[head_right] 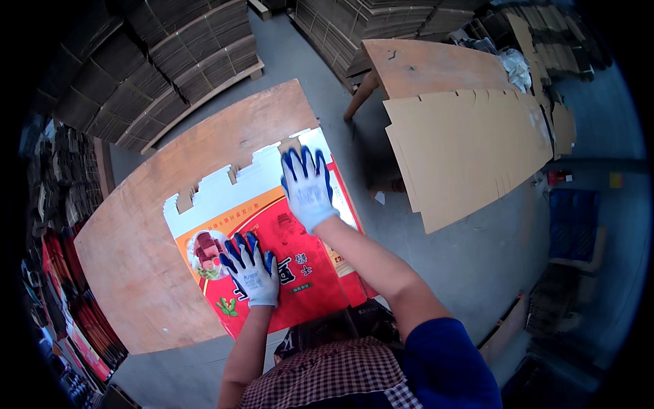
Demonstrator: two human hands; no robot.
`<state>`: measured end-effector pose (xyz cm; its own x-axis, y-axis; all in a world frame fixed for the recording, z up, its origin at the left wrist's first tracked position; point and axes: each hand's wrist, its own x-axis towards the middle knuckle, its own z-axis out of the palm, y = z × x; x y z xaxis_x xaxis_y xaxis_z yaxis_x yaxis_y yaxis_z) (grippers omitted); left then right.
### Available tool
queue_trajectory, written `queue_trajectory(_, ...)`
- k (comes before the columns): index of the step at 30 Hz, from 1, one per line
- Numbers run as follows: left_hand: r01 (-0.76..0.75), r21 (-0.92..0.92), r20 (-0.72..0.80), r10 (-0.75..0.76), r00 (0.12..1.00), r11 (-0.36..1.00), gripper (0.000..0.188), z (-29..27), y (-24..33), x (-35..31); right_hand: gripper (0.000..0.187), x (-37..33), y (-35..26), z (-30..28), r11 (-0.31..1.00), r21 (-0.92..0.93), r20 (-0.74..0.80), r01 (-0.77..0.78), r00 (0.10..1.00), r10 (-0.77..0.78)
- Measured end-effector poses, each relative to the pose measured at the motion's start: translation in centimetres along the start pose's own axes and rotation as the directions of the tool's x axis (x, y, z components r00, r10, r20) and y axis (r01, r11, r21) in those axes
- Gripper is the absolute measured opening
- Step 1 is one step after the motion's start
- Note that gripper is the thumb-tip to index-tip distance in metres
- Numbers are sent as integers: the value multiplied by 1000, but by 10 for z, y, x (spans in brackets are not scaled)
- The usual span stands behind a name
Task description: The person wipes a flat cardboard sheet with a cloth, then repeatedly folds printed cardboard pieces into box shapes and stacks them on a wooden table. The person handles the cardboard by hand and uses a cloth for wiping.
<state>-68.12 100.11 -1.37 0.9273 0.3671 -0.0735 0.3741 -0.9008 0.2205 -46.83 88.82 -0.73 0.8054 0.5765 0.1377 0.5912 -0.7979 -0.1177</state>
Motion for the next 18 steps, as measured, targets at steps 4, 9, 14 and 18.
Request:
queue_trajectory(4,-14,6,-42,15,999,1000,62,0,0,1,54,56,6,15,998,5,-55,-57,997,57)
queue_trajectory(9,0,4,-28,0,1000,1000,62,2,0,2,59,26,-1,7,999,37,-150,-17,988,22)
queue_trajectory(14,24,47,-61,-21,998,999,63,7,-3,-1,73,-83,-15,-24,996,75,-22,-50,998,52)
queue_trajectory(18,7,54,-95,-2,995,999,63,2,2,1,73,-149,-17,-33,983,179,49,-45,998,37)
